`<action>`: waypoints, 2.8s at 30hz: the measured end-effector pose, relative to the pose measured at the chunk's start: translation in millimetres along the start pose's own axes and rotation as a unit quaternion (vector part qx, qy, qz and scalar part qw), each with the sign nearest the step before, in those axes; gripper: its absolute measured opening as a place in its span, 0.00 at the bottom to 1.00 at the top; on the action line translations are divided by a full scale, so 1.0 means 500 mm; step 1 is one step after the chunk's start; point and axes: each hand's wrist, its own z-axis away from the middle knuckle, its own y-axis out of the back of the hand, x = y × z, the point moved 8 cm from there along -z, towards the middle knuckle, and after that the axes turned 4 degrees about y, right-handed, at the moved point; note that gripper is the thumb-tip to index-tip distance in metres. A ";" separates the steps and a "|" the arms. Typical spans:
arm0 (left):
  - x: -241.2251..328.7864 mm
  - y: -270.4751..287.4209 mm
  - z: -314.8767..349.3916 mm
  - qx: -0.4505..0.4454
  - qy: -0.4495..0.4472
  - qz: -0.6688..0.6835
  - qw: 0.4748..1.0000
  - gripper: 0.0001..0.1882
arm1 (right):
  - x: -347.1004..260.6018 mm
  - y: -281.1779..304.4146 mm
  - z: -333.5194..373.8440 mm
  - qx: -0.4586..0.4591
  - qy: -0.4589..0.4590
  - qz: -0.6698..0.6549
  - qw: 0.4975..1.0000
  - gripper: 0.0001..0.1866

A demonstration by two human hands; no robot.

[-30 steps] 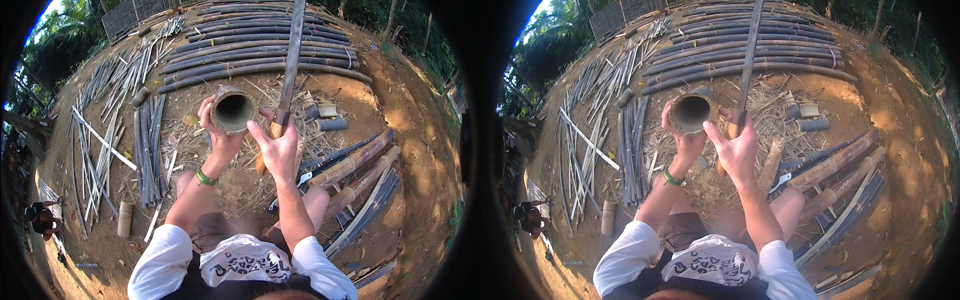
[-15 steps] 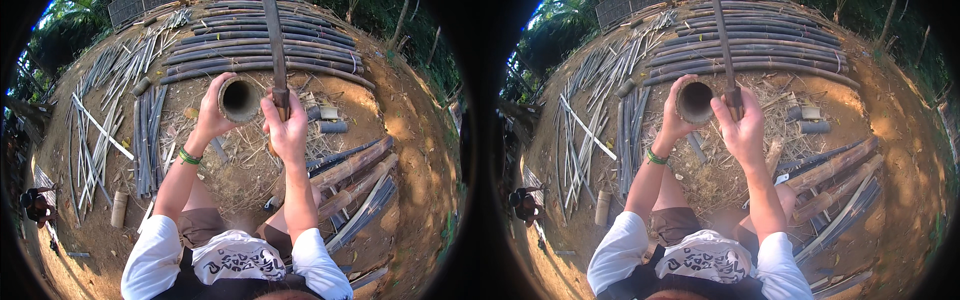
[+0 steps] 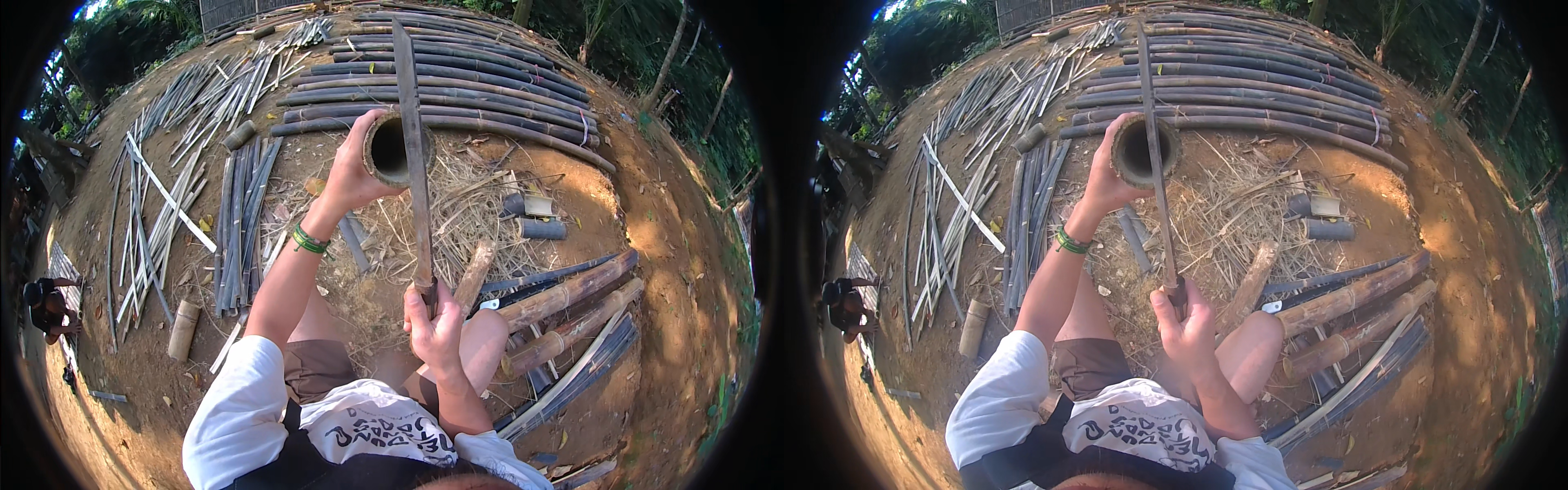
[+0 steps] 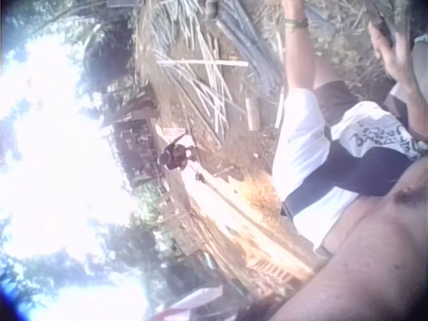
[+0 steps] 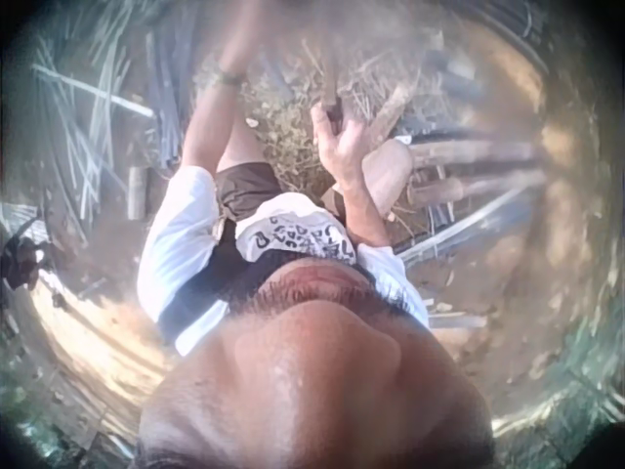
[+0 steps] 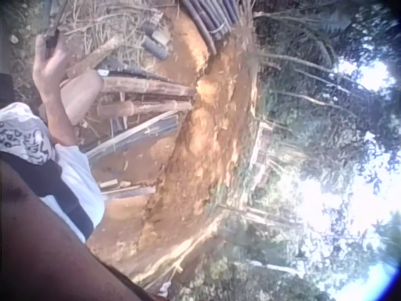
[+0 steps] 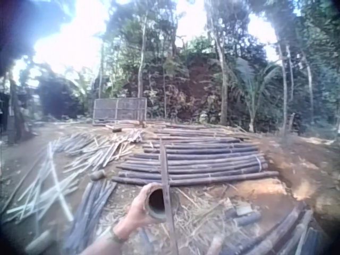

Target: The person shapes and fits bamboo pieces together using a large knife and a log for leverage.

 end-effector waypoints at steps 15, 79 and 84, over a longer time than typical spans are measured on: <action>0.003 0.015 0.008 -0.010 -0.012 0.014 1.000 0.63 | 0.016 -0.003 0.015 -0.004 0.022 0.082 0.996 0.15; 0.007 0.030 0.010 -0.004 -0.030 0.008 1.000 0.62 | -0.005 -0.026 -0.018 -0.009 0.050 0.212 0.976 0.12; 0.012 0.032 0.014 -0.012 -0.019 -0.031 0.999 0.60 | 0.000 -0.024 -0.018 -0.009 0.041 0.219 0.975 0.13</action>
